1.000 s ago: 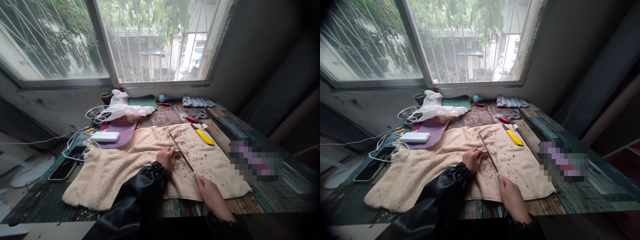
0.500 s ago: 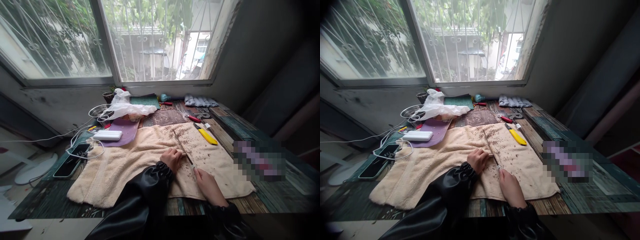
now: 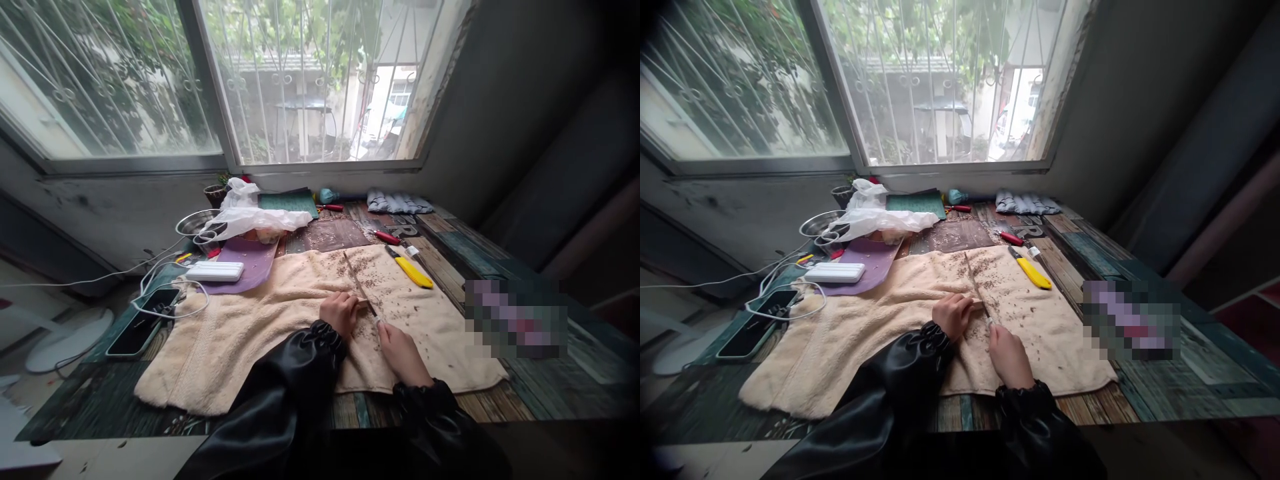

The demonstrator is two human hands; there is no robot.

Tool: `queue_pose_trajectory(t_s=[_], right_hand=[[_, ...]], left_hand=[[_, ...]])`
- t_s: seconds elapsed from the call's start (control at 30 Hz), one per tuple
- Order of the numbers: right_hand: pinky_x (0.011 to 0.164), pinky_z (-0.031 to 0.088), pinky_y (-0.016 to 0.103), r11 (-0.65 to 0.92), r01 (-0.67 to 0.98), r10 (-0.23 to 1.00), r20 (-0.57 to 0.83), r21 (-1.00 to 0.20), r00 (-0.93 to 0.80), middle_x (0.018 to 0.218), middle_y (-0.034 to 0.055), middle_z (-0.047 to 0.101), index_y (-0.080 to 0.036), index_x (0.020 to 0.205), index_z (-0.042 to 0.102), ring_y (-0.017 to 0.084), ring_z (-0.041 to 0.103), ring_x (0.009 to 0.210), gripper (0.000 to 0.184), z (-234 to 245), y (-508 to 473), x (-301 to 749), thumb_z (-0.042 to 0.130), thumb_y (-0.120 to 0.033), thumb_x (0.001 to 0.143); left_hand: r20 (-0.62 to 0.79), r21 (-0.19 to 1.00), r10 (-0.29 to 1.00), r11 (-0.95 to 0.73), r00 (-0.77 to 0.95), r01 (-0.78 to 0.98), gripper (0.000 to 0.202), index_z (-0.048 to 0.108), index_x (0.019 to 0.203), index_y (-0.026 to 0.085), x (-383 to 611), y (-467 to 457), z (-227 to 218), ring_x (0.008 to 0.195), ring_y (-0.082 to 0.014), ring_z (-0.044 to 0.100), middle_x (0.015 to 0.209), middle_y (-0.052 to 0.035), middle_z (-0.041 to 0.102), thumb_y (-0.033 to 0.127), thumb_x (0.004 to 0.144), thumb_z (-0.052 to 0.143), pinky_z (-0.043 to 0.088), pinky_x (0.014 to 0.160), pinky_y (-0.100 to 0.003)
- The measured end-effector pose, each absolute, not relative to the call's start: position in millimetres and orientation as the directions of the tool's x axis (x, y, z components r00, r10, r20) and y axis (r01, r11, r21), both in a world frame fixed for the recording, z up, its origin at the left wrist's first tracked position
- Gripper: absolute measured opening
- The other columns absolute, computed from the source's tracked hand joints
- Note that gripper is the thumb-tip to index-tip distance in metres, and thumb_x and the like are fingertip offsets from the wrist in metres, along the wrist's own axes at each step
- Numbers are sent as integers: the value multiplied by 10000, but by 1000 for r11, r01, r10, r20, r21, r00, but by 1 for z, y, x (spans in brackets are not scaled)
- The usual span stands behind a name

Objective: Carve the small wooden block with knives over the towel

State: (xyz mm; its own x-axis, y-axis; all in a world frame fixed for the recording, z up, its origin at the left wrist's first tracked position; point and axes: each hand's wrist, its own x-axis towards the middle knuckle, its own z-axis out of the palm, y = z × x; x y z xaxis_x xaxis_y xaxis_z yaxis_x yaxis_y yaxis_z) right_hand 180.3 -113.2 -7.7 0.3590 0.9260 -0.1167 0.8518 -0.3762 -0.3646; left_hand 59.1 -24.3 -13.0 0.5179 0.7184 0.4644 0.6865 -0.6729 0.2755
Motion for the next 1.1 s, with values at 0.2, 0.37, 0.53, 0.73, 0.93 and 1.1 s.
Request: queue_pose_trajectory(t_s=[0.2, 0.37, 0.53, 0.73, 0.93, 1.1], right_hand=[[523, 270, 214, -389, 854, 921, -155, -346, 357, 724, 76, 624, -187, 740, 568, 146, 531, 637, 409, -10, -124, 183, 198, -346, 812], [530, 268, 213, -385, 859, 923, -131, -337, 362, 742, 83, 623, -171, 755, 573, 137, 529, 639, 404, -5, -107, 180, 204, -323, 818], [531, 275, 211, -367, 854, 930, -127, -367, 345, 712, 65, 620, -186, 724, 575, 134, 525, 619, 394, -12, -124, 181, 217, -323, 815], [538, 271, 211, -377, 865, 926, -112, -333, 360, 731, 68, 620, -183, 770, 561, 135, 530, 640, 385, -10, -114, 178, 202, -314, 821], [534, 276, 207, -363, 865, 932, -118, -346, 343, 714, 67, 620, -178, 750, 561, 128, 534, 625, 379, -14, -124, 178, 210, -303, 823], [530, 278, 211, -368, 859, 929, -107, -355, 354, 717, 67, 621, -178, 752, 560, 137, 536, 641, 386, -14, -126, 179, 202, -305, 821]], left_hand=[[460, 306, 734, -659, 499, 688, 180, 564, 753, 212, 60, -24, -15, 717, -128, 462, 724, -15, 545, 305, 779, 412, 328, 603, -242], [465, 312, 725, -671, 508, 673, 188, 566, 762, 216, 60, -26, -13, 708, -124, 468, 737, -11, 550, 301, 786, 401, 328, 602, -246], [456, 314, 745, -647, 487, 694, 156, 569, 766, 219, 60, -24, -12, 718, -132, 474, 722, -10, 551, 300, 766, 435, 329, 600, -247], [473, 303, 726, -666, 499, 682, 194, 563, 752, 219, 60, -25, -11, 718, -130, 472, 731, -7, 555, 309, 787, 395, 330, 604, -244], [457, 305, 737, -656, 498, 690, 150, 568, 775, 224, 60, -23, -11, 718, -132, 476, 733, -5, 559, 300, 761, 439, 334, 614, -249], [462, 307, 720, -678, 518, 668, 155, 568, 771, 227, 60, -26, -10, 733, -127, 477, 740, -2, 556, 293, 768, 428, 337, 619, -245]])
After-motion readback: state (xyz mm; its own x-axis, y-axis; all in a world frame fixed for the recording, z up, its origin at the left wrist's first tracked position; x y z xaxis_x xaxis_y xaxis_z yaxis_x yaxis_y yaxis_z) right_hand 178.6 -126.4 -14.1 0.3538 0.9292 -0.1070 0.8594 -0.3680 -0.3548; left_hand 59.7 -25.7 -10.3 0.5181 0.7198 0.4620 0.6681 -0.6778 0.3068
